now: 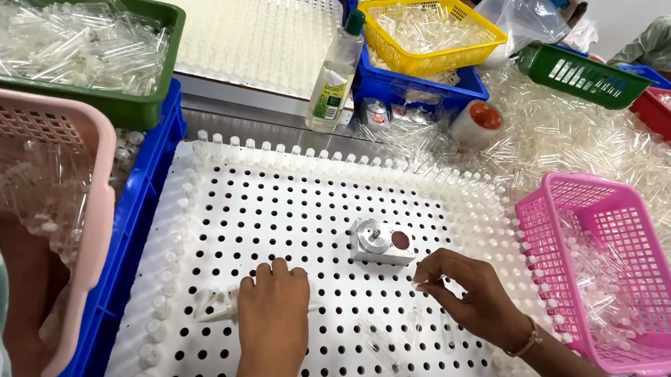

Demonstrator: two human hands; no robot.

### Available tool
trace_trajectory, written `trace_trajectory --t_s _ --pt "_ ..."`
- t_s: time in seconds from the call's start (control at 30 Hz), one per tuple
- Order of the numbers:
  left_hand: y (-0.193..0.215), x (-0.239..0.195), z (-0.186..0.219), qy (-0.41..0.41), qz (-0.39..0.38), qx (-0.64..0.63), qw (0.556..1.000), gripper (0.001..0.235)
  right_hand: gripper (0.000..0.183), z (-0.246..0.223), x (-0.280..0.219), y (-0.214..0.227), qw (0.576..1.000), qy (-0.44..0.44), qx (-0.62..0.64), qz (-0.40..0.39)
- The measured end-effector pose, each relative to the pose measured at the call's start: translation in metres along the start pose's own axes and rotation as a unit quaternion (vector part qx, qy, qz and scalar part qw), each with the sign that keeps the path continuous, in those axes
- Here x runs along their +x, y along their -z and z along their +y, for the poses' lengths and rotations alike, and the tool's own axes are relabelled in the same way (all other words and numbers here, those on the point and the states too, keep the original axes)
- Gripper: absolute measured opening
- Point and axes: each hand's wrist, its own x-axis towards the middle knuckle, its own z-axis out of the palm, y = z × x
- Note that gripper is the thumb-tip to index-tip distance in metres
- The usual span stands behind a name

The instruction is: Assembling small white caps onto clear plastic tubes at a manufacturing workbench.

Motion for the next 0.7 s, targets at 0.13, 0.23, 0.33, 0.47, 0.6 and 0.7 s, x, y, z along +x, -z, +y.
trace_trajectory --t_s 0.13,0.23,0.33,0.47,0.6,0.7 --pt "-0.008 0.005 0.001 -0.004 0.024 0.007 1.000 0.030 0.017 -0.006 0.000 0.004 0.999 -0.046 -0.017 -0.017" --pt "-0.002 0.007 0.004 -0.017 0.053 0.008 0.998 0.028 0.019 -0.006 -0.001 0.005 0.998 -0.051 -0.022 -0.044" --pt "-0.001 0.010 0.007 -0.059 0.123 0.010 0.991 0.036 0.019 -0.007 -0.005 0.006 0.997 -0.029 -0.008 -0.071" --pt "-0.016 0.015 0.008 -0.111 0.107 0.009 0.988 0.025 0.018 0.005 -0.011 0.008 0.996 -0.005 -0.012 -0.088" --pt "-0.022 0.022 0.012 -0.114 0.058 0.016 0.992 0.015 0.018 0.001 -0.009 0.013 0.996 -0.017 -0.001 -0.089" --pt "-0.018 0.020 0.013 -0.130 0.041 0.037 0.990 0.018 0.018 -0.001 -0.010 0.015 0.997 -0.012 0.019 -0.073"
